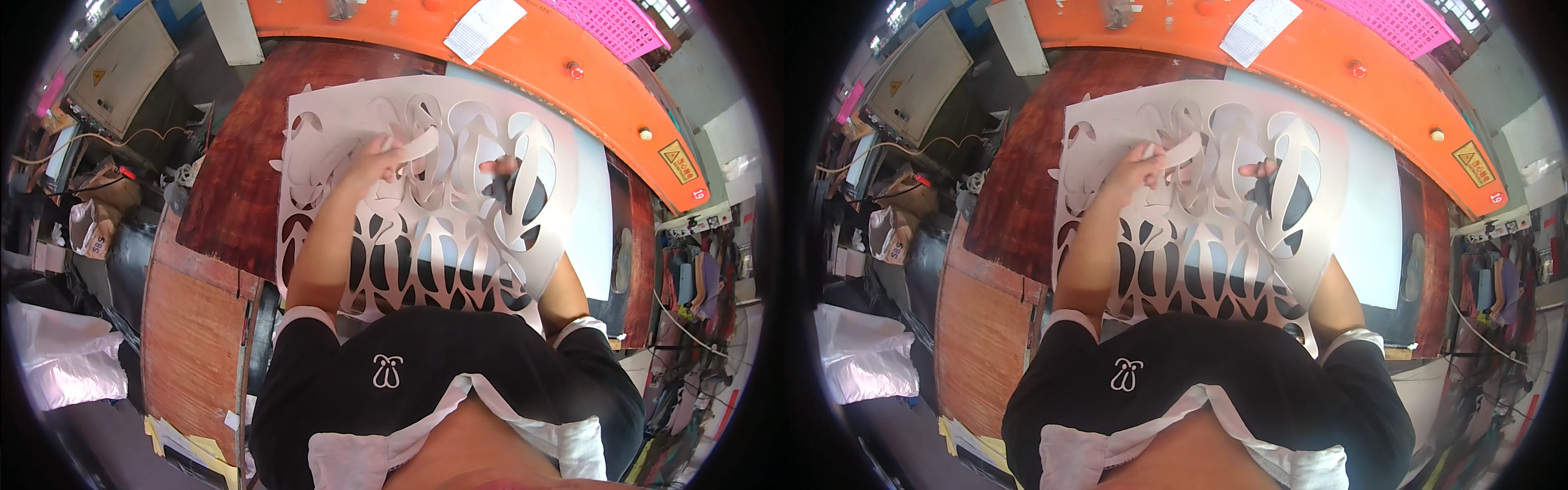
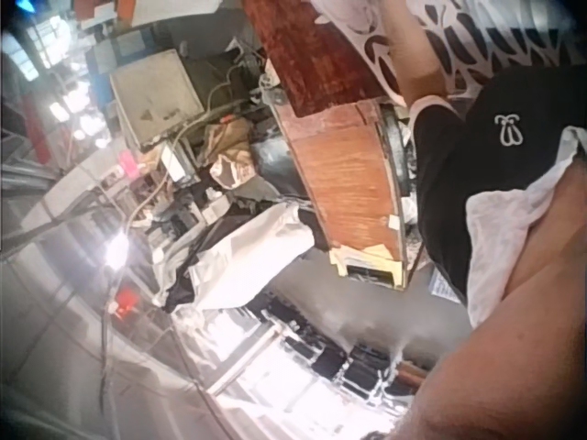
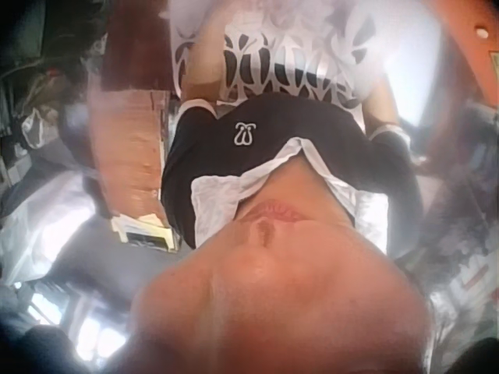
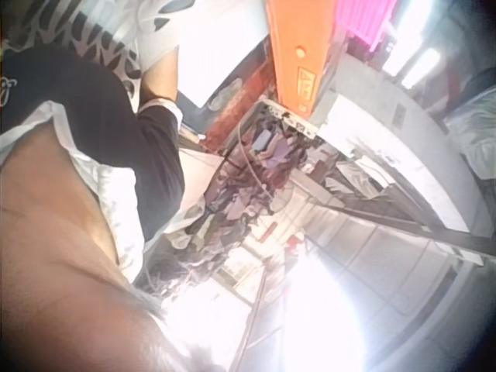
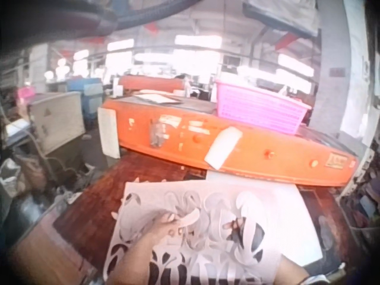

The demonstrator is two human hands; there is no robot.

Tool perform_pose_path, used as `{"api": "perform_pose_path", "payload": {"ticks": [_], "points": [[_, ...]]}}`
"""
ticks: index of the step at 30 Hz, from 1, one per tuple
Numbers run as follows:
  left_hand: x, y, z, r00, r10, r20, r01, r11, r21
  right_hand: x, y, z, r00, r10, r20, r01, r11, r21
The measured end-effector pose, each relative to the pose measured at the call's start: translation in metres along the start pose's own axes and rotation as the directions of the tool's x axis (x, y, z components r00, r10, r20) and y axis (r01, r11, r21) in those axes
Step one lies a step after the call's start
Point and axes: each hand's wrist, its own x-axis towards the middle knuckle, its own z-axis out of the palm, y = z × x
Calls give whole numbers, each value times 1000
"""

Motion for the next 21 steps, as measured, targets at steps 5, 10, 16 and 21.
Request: {"api": "perform_pose_path", "payload": {"ticks": [5,10,16,21], "points": [[-11,22,-54,968,97,-232,46,839,542,4,6,-5,983,-104,148,74,979,191],[2,7,-30,731,682,33,-150,112,982,1,5,6,998,18,62,-24,996,92],[26,9,53,727,678,108,-451,353,820,-30,2,35,991,102,89,-93,991,-101],[34,26,73,907,407,108,-203,197,959,-44,0,37,977,184,103,-166,972,-169]]}}
